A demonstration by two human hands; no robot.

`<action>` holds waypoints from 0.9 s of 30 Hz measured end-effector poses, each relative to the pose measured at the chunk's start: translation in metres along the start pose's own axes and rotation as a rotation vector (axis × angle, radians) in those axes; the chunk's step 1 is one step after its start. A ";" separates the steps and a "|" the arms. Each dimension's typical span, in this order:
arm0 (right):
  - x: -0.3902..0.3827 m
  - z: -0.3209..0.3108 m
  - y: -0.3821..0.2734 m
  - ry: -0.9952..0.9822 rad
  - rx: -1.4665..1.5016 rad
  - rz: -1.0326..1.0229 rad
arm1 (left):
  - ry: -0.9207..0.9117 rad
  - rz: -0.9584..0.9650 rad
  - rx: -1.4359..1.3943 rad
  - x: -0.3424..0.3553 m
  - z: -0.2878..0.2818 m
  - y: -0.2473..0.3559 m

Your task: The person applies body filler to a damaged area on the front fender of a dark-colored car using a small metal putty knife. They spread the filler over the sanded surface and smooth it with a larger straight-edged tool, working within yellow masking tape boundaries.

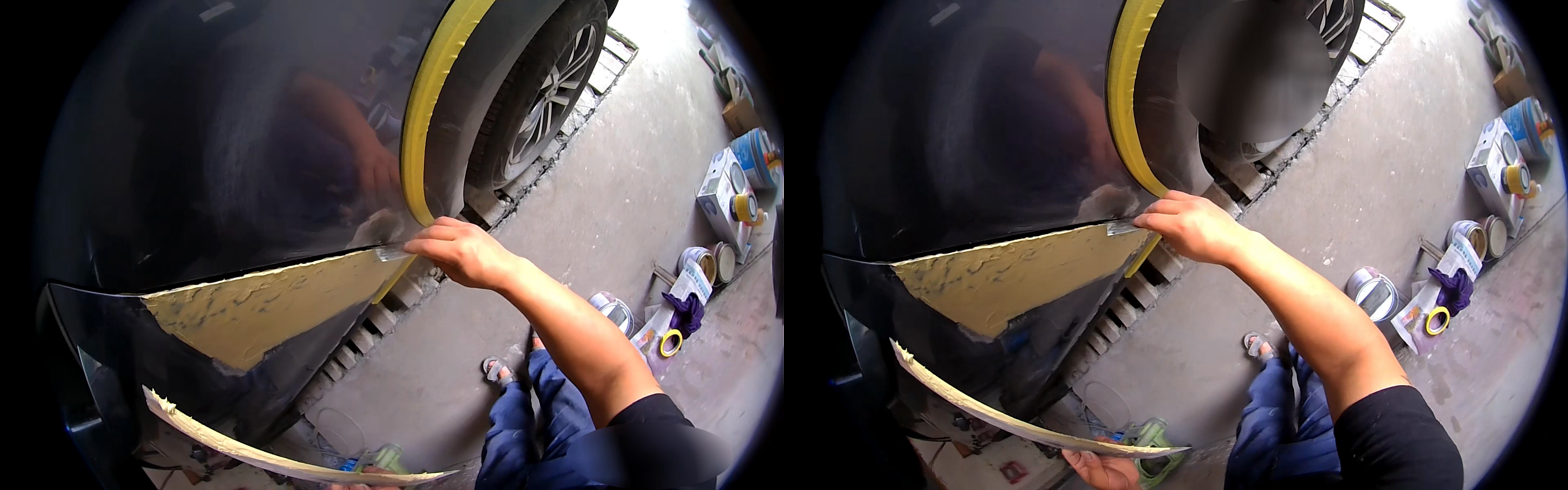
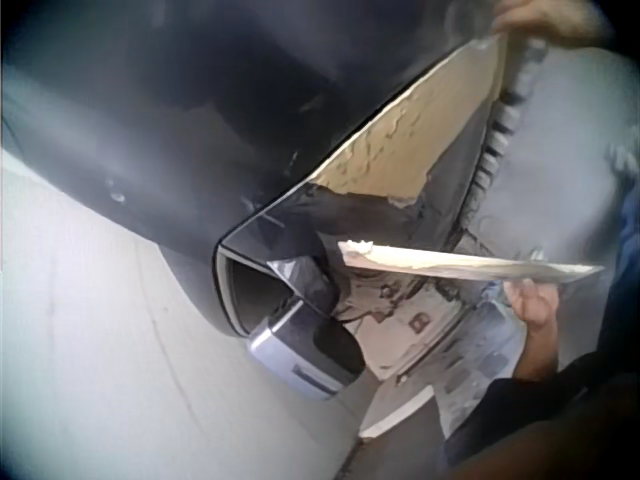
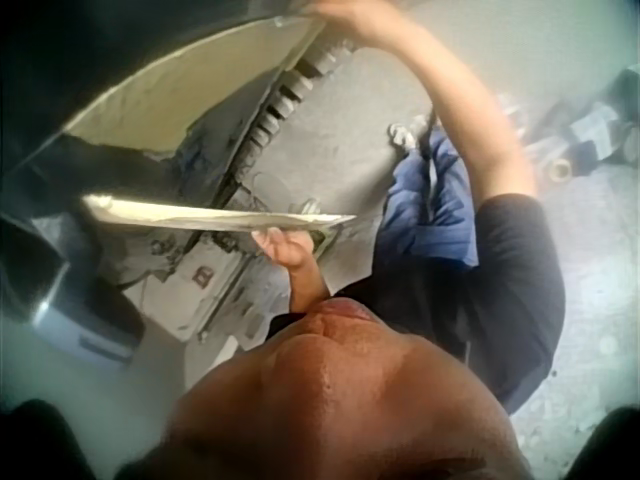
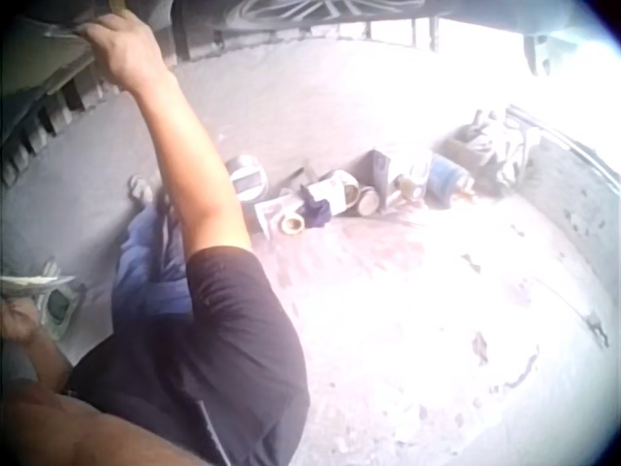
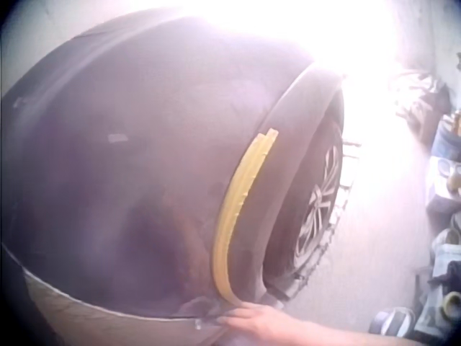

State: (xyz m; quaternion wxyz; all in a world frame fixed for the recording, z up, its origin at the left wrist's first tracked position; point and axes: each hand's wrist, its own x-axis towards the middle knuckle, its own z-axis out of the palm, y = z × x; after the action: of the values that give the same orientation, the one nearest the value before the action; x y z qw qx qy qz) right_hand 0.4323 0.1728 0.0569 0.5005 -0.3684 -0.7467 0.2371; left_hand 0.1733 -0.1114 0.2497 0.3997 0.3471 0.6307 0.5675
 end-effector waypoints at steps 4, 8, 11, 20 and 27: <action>-0.013 0.010 0.008 0.034 -0.013 0.021 | 0.009 0.008 0.050 0.005 0.016 0.007; -0.024 0.020 0.015 0.056 -0.011 0.066 | 0.046 0.034 0.126 0.006 0.011 0.004; -0.036 0.027 0.021 0.048 -0.046 0.123 | 0.049 0.035 0.118 0.005 0.005 0.000; -0.115 0.004 -0.034 -0.019 0.080 0.462 | 0.010 0.022 0.284 0.003 0.018 0.012; -0.116 -0.048 -0.192 0.126 0.918 0.319 | -0.099 0.118 0.067 0.015 0.076 0.006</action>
State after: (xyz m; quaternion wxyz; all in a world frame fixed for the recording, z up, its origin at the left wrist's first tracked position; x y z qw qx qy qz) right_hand 0.4431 -0.0373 0.1477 0.6128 -0.2331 -0.4676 0.5929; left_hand 0.2350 -0.0636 0.2508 0.3843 0.4243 0.6073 0.5509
